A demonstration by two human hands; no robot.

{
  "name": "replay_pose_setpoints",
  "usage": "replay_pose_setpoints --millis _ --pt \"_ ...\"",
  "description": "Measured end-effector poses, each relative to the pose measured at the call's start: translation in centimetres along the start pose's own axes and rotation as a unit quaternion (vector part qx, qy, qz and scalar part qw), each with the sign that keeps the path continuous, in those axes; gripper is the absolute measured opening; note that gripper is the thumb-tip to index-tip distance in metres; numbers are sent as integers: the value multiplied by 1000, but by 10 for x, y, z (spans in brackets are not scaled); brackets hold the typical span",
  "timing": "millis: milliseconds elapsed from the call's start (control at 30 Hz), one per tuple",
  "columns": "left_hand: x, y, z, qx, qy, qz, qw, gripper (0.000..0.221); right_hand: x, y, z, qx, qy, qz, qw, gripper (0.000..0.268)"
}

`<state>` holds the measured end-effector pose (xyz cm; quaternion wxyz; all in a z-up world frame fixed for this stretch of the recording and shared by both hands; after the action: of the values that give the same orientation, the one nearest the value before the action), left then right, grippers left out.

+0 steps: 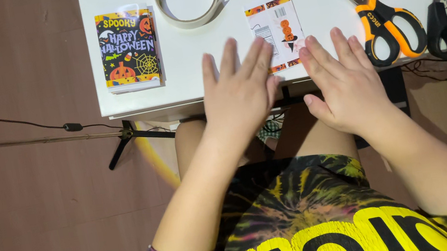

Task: The person tapes the edges of a paper card, folds it over a stack of cards, and presses the opening into a heat sealer to seal it.

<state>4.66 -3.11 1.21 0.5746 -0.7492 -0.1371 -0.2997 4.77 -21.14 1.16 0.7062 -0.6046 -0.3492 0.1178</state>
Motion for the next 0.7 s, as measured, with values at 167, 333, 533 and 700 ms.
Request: replay_pose_setpoints --millis 167,333,533,700 --pt "30 48 27 47 -19 11 999 55 2 -3 -1 -30 -13 -31 999 77" --pt "49 73 34 93 -25 47 994 58 5 -5 3 -63 -31 -86 994 67" --pt "20 26 13 21 2 64 998 70 10 -4 -9 -37 -35 -107 993 62" --pt "-9 -8 -1 -31 55 148 987 102 61 1 -42 104 -31 -128 986 45"
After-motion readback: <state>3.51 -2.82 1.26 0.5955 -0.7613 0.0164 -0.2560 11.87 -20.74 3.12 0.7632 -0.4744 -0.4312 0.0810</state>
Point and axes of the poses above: each hand's wrist, its own x-axis towards the middle knuckle, its own y-axis out of the palm, z = x × y, the point moved 6 cm from there along x, towards the middle knuckle, and after that the axes turned 12 degrees about -z, right-handed, at the moved point
